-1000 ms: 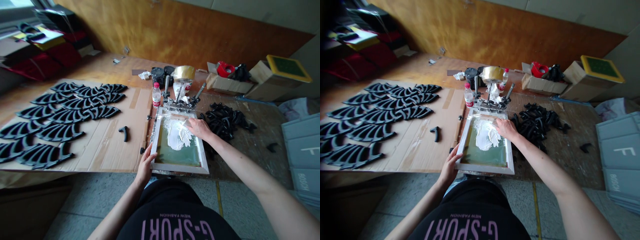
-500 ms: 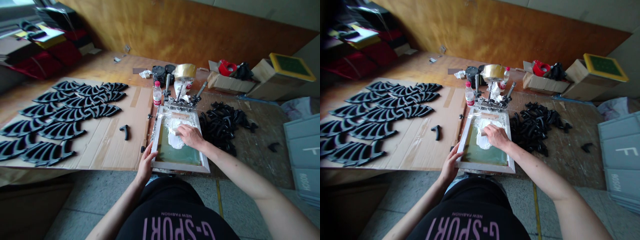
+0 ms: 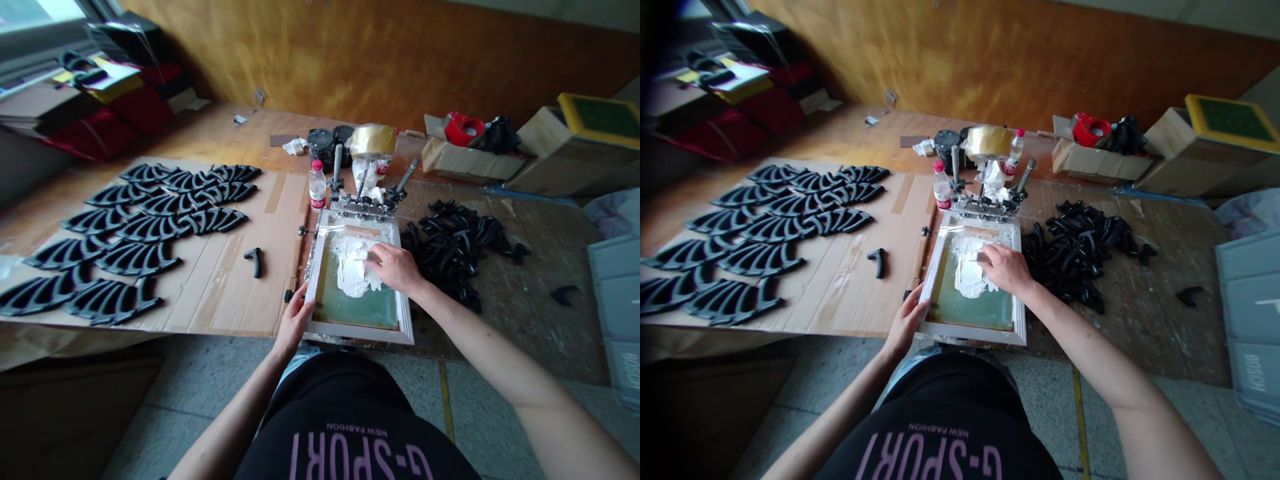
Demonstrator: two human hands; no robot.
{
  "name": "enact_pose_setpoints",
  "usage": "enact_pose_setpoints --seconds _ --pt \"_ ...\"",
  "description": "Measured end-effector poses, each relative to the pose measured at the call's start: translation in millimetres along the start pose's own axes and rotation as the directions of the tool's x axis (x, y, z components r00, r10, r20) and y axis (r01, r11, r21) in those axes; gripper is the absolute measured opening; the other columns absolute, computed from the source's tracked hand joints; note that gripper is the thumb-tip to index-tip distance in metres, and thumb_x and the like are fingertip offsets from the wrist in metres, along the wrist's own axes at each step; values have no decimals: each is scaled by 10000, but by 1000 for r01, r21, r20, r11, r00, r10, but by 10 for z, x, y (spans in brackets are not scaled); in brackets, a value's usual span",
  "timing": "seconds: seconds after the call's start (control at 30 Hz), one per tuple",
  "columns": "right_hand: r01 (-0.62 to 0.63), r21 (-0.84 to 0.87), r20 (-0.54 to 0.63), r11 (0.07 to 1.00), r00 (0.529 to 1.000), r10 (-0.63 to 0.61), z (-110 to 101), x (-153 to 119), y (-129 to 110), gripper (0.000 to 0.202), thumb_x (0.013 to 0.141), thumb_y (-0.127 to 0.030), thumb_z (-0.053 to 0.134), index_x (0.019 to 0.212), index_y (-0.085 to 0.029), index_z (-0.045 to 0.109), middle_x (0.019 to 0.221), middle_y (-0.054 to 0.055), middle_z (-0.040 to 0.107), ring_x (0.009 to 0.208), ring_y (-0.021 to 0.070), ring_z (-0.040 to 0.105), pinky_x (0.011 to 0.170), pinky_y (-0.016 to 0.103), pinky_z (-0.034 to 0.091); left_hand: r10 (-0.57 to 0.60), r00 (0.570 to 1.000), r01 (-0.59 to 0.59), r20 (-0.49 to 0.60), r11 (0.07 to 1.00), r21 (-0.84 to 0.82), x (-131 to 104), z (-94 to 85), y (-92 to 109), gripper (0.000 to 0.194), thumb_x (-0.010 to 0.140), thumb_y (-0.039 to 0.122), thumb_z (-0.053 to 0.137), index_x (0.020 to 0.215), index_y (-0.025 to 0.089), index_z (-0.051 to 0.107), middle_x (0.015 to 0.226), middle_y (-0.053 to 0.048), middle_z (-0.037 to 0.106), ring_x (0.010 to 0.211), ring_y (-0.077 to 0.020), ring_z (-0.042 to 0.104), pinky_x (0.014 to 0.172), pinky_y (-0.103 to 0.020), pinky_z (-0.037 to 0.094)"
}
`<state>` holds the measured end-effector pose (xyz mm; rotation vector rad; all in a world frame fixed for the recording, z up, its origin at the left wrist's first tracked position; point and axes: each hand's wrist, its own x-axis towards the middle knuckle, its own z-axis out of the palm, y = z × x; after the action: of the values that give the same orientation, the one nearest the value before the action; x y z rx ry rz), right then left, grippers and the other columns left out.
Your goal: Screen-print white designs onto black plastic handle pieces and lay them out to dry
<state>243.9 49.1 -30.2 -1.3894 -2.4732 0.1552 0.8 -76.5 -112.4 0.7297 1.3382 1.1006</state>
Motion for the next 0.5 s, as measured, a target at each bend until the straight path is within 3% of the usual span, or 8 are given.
enact_pose_setpoints --seconds 0.13,0.3,0.37,0.5 --pt "-30 -69 7 997 1000 30 260 205 33 95 894 -275 577 887 -187 612 927 77 660 907 222 572 732 295 401 2 1000 3 -29 988 157 104 -39 -149 718 795 502 613 1415 196 421 862 -22 653 775 -173 605 710 -279 477" --pt "124 -120 57 985 991 -118 564 80 -9 149 858 -92 489 857 -152 625 869 95 633 914 238 525 721 314 395 -12 1000 15 -15 975 222 196 -96 -262 709 808 508 594 1427 225 396 835 -11 627 722 -148 584 652 -250 456" --pt "251 -96 91 963 966 -242 576 -89 -17 192 849 -64 458 874 -141 631 865 99 625 907 236 513 717 315 394 -27 1000 26 -2 971 236 210 -123 -273 718 806 513 595 1433 233 386 809 -6 624 690 -144 577 629 -246 446" --pt "488 1 183 873 858 -480 381 -318 11 205 823 -45 459 879 -137 634 851 87 617 857 214 511 692 302 391 -42 999 37 16 969 243 212 -146 -261 724 807 519 591 1439 240 374 780 0 615 660 -142 571 608 -248 442"
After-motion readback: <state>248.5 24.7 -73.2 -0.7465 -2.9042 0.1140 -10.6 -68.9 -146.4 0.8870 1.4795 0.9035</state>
